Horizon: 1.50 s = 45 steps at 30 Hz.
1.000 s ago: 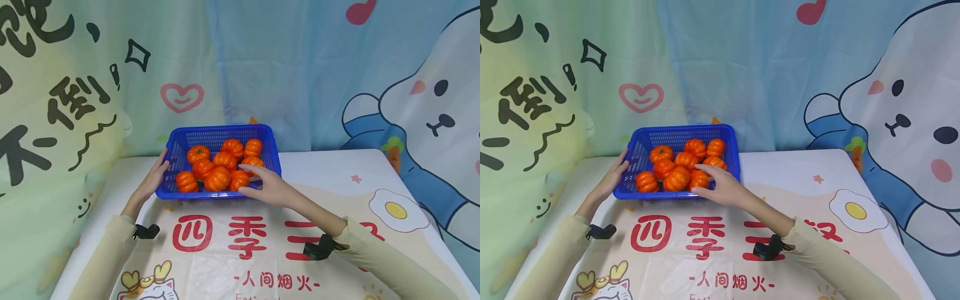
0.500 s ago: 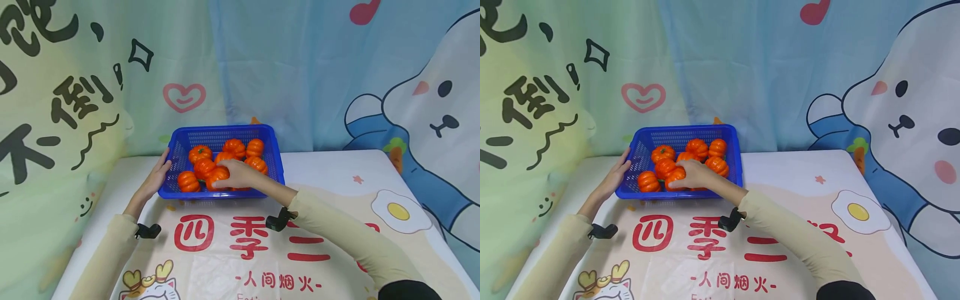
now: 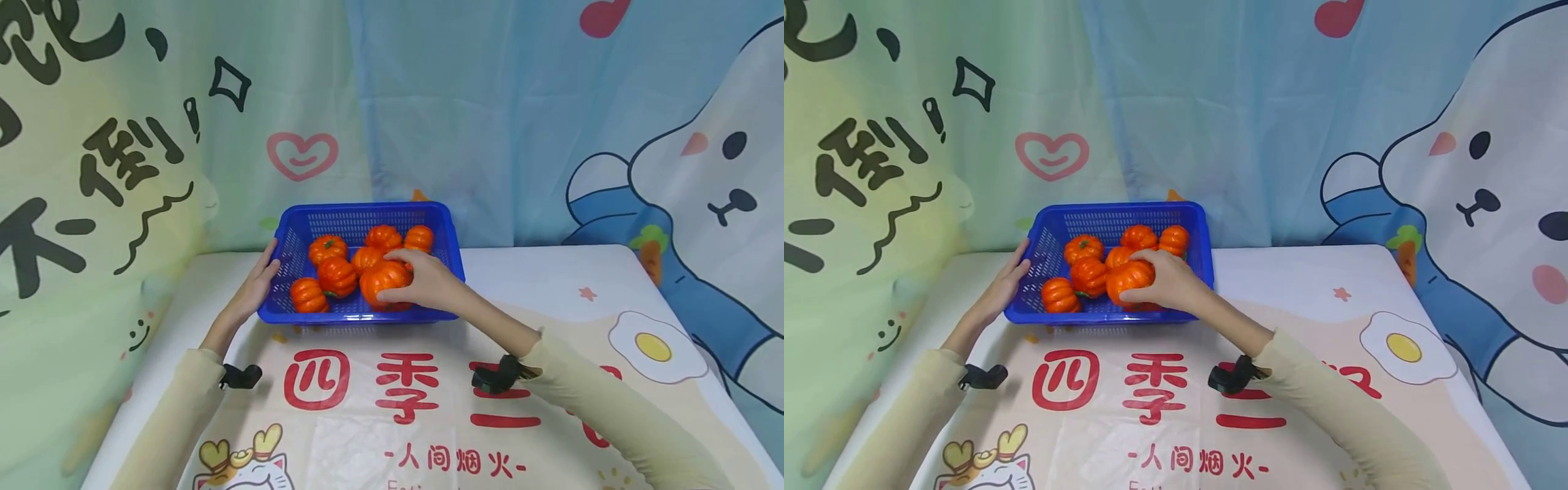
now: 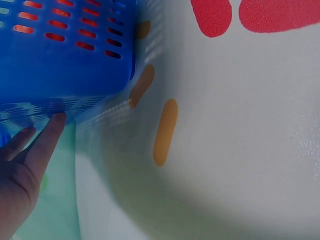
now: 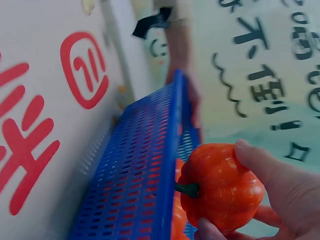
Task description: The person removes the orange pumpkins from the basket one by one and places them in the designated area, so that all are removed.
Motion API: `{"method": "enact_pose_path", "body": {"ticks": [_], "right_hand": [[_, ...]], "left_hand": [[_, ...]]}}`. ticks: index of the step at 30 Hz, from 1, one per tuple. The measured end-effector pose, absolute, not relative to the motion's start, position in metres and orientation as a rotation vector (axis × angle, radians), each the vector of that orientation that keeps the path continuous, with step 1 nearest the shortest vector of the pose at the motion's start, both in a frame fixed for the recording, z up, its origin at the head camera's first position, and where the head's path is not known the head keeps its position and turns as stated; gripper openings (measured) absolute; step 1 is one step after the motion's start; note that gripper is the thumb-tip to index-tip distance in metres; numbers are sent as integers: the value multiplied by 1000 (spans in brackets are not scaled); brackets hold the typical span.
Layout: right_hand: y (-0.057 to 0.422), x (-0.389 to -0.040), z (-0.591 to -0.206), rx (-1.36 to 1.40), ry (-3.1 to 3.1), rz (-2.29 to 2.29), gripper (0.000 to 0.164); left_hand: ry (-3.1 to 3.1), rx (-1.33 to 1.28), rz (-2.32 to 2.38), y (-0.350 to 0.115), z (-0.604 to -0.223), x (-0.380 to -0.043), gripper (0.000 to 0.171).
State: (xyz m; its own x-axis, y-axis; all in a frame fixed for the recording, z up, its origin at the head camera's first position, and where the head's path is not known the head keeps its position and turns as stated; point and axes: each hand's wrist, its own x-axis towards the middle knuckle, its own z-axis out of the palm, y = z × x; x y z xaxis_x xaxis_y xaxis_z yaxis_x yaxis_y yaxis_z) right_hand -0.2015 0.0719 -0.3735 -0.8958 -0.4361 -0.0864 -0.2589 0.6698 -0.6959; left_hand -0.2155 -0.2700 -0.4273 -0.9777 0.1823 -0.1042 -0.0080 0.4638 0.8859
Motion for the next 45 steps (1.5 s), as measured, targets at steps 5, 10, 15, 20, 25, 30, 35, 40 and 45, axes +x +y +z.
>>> {"method": "enact_pose_path", "body": {"ticks": [5,10,15,20,25,30,35,40,45], "right_hand": [[114,-176,-362,-432,2610,-1266,68],[156,-155,-348,-310,2613,-1358,69],[199,-146,-348,-206,2728,-1318,73],[232,-154,-362,-120,2863,-1276,73],[251,-169,-375,-42,2929,-1298,75],[258,-184,-381,30,2928,-1326,77],[258,-189,-385,64,2918,-1343,79],[255,-192,-384,55,2920,-1341,81],[254,-194,-385,44,2914,-1342,82]], "left_hand": [[2558,161,1508,-276,-438,-221,58],[2570,169,1517,-277,-441,-222,57],[2578,166,1509,-277,-443,-222,58],[2567,161,1520,-276,-437,-220,58],[2529,146,1547,-268,-420,-212,58],[2538,150,1526,-262,-409,-206,58],[2537,155,1510,-261,-408,-206,58],[2540,147,1512,-262,-409,-207,58],[2543,140,1512,-261,-408,-205,58]]}}
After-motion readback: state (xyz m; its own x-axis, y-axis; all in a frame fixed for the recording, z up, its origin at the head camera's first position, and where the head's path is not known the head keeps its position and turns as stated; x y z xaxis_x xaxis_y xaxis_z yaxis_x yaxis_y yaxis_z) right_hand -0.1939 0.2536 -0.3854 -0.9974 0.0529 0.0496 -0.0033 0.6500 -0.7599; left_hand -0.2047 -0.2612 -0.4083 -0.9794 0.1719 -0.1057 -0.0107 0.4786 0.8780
